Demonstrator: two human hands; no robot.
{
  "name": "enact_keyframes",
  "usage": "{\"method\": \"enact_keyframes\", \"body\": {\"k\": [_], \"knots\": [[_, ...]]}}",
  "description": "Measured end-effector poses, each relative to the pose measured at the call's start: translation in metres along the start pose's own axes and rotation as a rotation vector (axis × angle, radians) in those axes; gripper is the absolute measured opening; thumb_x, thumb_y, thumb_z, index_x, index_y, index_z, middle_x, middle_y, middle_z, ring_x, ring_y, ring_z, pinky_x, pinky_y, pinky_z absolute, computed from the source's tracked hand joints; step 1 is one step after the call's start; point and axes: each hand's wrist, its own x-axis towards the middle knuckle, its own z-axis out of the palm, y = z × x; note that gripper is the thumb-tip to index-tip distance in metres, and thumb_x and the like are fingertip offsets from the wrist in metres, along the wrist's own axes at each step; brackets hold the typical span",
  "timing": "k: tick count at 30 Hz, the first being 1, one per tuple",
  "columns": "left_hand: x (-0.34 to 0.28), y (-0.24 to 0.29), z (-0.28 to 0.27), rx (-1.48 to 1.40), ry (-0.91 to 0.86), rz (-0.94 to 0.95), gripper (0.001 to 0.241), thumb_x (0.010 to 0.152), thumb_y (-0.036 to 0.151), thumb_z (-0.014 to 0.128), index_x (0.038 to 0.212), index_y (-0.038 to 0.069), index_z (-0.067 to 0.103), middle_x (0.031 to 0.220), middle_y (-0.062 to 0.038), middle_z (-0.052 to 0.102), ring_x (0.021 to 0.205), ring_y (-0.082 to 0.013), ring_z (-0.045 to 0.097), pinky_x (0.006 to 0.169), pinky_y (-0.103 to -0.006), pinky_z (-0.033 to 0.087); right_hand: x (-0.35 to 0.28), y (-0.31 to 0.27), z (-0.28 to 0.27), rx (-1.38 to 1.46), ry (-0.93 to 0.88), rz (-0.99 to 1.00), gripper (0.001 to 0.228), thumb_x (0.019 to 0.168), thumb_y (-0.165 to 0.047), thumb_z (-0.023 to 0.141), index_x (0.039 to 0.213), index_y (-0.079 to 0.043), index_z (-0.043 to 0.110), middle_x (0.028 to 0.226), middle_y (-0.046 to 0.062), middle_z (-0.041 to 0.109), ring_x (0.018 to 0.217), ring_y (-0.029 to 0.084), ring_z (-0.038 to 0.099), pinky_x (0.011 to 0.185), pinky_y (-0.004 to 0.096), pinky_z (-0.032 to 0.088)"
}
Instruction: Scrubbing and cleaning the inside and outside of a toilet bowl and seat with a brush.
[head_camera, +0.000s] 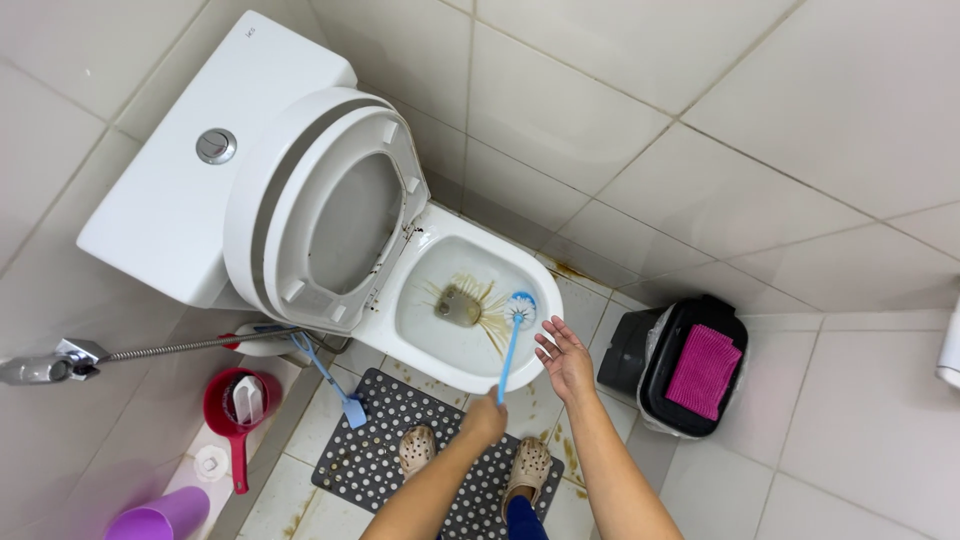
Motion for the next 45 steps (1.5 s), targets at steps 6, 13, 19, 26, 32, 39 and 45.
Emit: {"method": "enact_keyframes", "body": {"k": [6, 13, 19, 26, 32, 39, 45], "knots": [[0.071, 0.024, -0.077, -0.117, 0.184, -0.139, 0.032, 0.092, 0.016, 0.054, 0.115, 0.001, 0.069, 0.11, -0.029, 0.071, 0.108, -0.0442, 0.068, 0.098, -0.0488, 0.054, -0.003, 0.0, 0.013, 0.031, 0.033, -0.013, 0.037, 0.103, -0.01, 0.048, 0.139, -0.008, 0.055, 0.13, 0.008, 0.066, 0.108, 0.023, 0.066, 0.089, 0.037, 0.054], [0.001, -0.013, -0.031, 0.107, -0.032, 0.114, 0.051, 0.091, 0.016, 0.056, 0.139, 0.0, 0.053, 0.11, -0.035, 0.066, 0.109, -0.0468, 0.065, 0.101, -0.049, 0.05, -0.011, 0.003, 0.0, 0.031, 0.049, -0.018, 0.037, 0.103, -0.01, 0.05, 0.139, -0.008, 0.056, 0.13, 0.008, 0.065, 0.107, 0.022, 0.065, 0.088, 0.037, 0.053], [0.037, 0.014, -0.096, 0.008, -0.125, -0.097, 0.046, 0.09, 0.024, 0.058, 0.135, 0.015, 0.063, 0.105, -0.022, 0.074, 0.1, -0.036, 0.076, 0.095, -0.0421, 0.057, -0.004, 0.007, -0.01, 0.045, 0.069, -0.019, 0.036, 0.103, -0.01, 0.05, 0.139, -0.009, 0.056, 0.13, 0.007, 0.066, 0.107, 0.023, 0.066, 0.089, 0.037, 0.054], [0.026, 0.038, -0.028, -0.046, 0.035, -0.054, 0.041, 0.091, 0.02, 0.058, 0.128, 0.005, 0.065, 0.112, -0.029, 0.071, 0.108, -0.0437, 0.068, 0.098, -0.0492, 0.053, -0.001, -0.001, -0.035, 0.051, 0.039, -0.002, 0.035, 0.103, -0.012, 0.051, 0.138, -0.011, 0.057, 0.13, 0.006, 0.066, 0.105, 0.022, 0.066, 0.088, 0.037, 0.054], [-0.029, 0.033, -0.103, 0.485, -0.157, -0.012, 0.035, 0.092, 0.018, 0.062, 0.124, 0.004, 0.066, 0.12, -0.02, 0.07, 0.114, -0.0356, 0.068, 0.096, -0.0459, 0.057, 0.0, -0.019, -0.051, 0.015, 0.026, 0.031, 0.036, 0.103, -0.012, 0.05, 0.139, -0.01, 0.056, 0.129, 0.006, 0.067, 0.105, 0.022, 0.067, 0.085, 0.036, 0.054], [0.002, 0.052, -0.092, 0.566, -0.227, -0.083, 0.029, 0.091, 0.009, 0.063, 0.117, 0.004, 0.075, 0.126, -0.018, 0.071, 0.116, -0.0327, 0.069, 0.095, -0.0408, 0.056, -0.002, -0.027, -0.05, -0.038, -0.05, 0.058, 0.035, 0.104, -0.012, 0.05, 0.139, -0.009, 0.057, 0.129, 0.006, 0.067, 0.105, 0.021, 0.067, 0.086, 0.035, 0.055], [0.006, 0.021, -0.118, 0.596, -0.14, -0.254, 0.033, 0.094, 0.011, 0.059, 0.123, 0.007, 0.073, 0.131, -0.013, 0.07, 0.12, -0.0285, 0.07, 0.098, -0.0396, 0.059, -0.006, -0.029, -0.051, -0.091, -0.086, 0.099, 0.036, 0.104, -0.011, 0.05, 0.139, -0.009, 0.057, 0.128, 0.006, 0.068, 0.104, 0.02, 0.067, 0.086, 0.036, 0.054]]}}
